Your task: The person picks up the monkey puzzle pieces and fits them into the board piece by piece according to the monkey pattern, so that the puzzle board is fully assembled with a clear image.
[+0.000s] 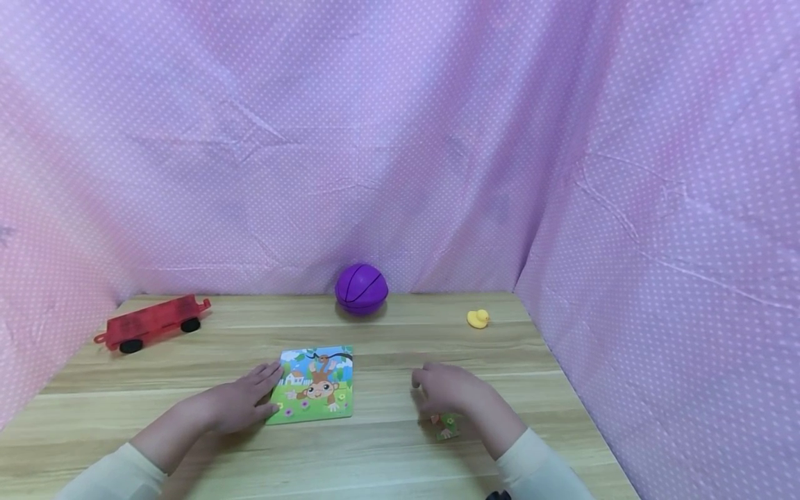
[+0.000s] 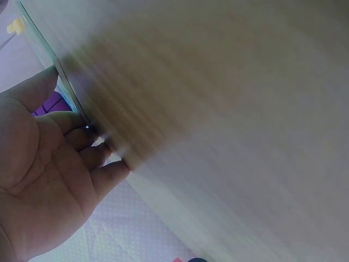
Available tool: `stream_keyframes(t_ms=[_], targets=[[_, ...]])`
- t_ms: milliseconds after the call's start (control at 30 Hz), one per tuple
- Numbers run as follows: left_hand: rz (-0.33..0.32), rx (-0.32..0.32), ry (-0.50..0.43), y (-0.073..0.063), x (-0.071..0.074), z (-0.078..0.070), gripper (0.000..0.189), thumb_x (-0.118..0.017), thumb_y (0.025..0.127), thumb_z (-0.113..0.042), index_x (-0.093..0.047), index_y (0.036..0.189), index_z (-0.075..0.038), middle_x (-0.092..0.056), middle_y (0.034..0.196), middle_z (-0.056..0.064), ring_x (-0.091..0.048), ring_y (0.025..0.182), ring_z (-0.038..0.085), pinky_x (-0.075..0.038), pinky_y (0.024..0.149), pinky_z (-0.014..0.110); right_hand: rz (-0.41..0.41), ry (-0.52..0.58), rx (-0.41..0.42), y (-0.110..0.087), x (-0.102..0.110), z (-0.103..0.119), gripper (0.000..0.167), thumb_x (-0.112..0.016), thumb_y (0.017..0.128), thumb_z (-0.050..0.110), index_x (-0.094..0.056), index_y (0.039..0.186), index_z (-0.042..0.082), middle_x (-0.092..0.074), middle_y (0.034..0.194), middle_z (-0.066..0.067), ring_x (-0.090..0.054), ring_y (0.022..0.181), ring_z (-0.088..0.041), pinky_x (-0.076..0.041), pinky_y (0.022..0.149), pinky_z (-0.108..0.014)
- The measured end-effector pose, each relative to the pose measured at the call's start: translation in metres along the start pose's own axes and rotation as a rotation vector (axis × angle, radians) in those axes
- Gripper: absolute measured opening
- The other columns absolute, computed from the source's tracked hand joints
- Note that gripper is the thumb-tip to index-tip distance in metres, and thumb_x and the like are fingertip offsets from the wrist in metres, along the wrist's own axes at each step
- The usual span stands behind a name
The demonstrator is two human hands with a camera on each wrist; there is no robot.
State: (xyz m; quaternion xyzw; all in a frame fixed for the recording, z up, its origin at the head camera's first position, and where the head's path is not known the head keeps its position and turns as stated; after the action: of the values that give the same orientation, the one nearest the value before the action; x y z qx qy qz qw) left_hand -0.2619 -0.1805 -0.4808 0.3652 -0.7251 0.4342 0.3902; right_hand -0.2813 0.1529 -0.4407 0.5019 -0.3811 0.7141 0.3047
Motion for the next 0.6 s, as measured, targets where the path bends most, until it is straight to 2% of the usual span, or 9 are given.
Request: stream_keyframes(t_ms=[133, 233, 433, 600], targets=[[-0.004, -0.002, -0.005, -0.001, 0.001, -0.001, 0.075, -0.054, 0.099, -0.045, -0.026, 0.155, -0.006, -0.019, 0.164, 0.013, -0.015, 0.15, 0.038, -0.023, 0.117, 0.058, 0.081, 0.024, -0.076, -0.011, -0.007, -0.012, 0.046, -0.088, 0.066, 0.031, -0.062, 0.103, 0.021, -0.053, 0.09, 0.008, -0.052, 0.076, -0.012, -0.048, 0.067, -0.034], [-0.004, -0.007, -0.007, -0.002, 0.002, -0.003, 0.074, -0.054, 0.099, -0.044, -0.026, 0.155, -0.005, -0.019, 0.163, 0.013, -0.015, 0.15, 0.039, -0.023, 0.117, 0.059, 0.104, 0.03, -0.082, -0.018, -0.011, -0.014, 0.041, -0.086, 0.065, 0.021, -0.058, 0.094, 0.022, -0.049, 0.085, 0.007, -0.049, 0.074, -0.013, -0.044, 0.063, -0.032], [-0.002, -0.004, 0.004, -0.001, 0.003, -0.003, 0.074, -0.054, 0.099, -0.045, -0.025, 0.155, -0.006, -0.019, 0.164, 0.012, -0.014, 0.15, 0.038, -0.023, 0.118, 0.058, 0.038, -0.007, -0.001, -0.023, -0.011, -0.009, 0.034, -0.074, 0.061, 0.007, -0.052, 0.083, 0.021, -0.046, 0.081, 0.008, -0.045, 0.07, -0.011, -0.04, 0.059, -0.028], [-0.002, -0.011, 0.003, -0.001, 0.003, -0.003, 0.076, -0.055, 0.098, -0.045, -0.026, 0.155, -0.004, -0.019, 0.163, 0.014, -0.015, 0.15, 0.04, -0.023, 0.117, 0.06, 0.007, -0.032, 0.042, -0.018, -0.013, -0.005, 0.026, -0.072, 0.066, 0.012, -0.052, 0.079, 0.022, -0.045, 0.079, 0.009, -0.044, 0.067, -0.01, -0.037, 0.057, -0.027]])
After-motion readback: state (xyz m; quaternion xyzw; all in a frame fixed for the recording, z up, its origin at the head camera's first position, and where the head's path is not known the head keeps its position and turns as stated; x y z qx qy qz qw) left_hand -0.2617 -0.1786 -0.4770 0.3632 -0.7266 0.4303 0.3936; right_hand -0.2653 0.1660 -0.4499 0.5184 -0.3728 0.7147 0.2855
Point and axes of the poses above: each hand's wrist, its own y-axis towards the middle knuckle, its own x-axis out of the back of the hand, z = x × y, the point moved 7 cm from there along y, towards the middle knuckle
